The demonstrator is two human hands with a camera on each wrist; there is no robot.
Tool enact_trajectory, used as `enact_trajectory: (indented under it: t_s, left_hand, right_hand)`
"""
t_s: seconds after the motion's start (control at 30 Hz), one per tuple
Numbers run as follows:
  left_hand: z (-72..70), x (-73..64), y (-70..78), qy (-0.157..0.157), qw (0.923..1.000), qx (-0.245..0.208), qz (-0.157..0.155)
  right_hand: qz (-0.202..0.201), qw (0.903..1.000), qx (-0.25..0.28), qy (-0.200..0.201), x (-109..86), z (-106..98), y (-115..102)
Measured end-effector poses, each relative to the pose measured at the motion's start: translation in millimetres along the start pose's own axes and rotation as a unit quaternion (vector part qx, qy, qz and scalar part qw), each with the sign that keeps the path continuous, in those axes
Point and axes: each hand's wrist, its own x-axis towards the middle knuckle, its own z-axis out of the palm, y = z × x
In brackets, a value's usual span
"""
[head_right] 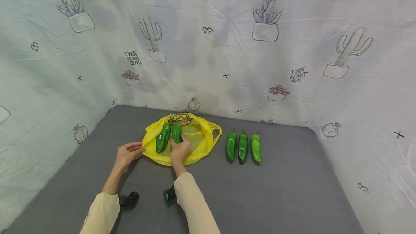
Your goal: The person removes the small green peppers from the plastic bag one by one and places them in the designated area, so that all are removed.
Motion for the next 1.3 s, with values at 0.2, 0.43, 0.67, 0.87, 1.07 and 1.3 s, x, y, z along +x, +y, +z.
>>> enact_trajectory:
  t_s: [0.2, 0.43, 0.67, 0.87, 1.07, 1.3]
  left_hand:
    - [1.8, 0.2, 1.9, 0.018, 0.9998, -0.005, -0.01]
    - [3.4, -3.5, 3.9, 0.037, 0.9992, 0.005, -0.015]
    - [4.0, -1.2, 3.4, 0.031, 0.9995, 0.003, -0.01]
    - [5.7, -0.7, 3.5, 0.025, 0.9996, 0.013, -0.005]
    - [6.5, -2.2, 5.3, 0.02, 0.9997, 0.011, -0.005]
    - [3.7, -2.7, 5.6, 0.016, 0.9997, 0.005, -0.016]
  right_hand:
    - [0.034, 0.9987, 0.037, 0.01, -7.7, -8, -5]
    - [0.06, 0.9933, 0.098, 0.005, -19.6, -21, -8]
    - [0.038, 0.982, 0.185, -0.006, -17.0, -35, -18]
    - [0.01, 0.9774, 0.21, -0.026, -8.2, -59, -28]
    - [0.0, 0.9785, 0.204, -0.032, 0.5, -92, -25]
    - [0.011, 0.979, 0.201, -0.031, 10.0, -115, -23]
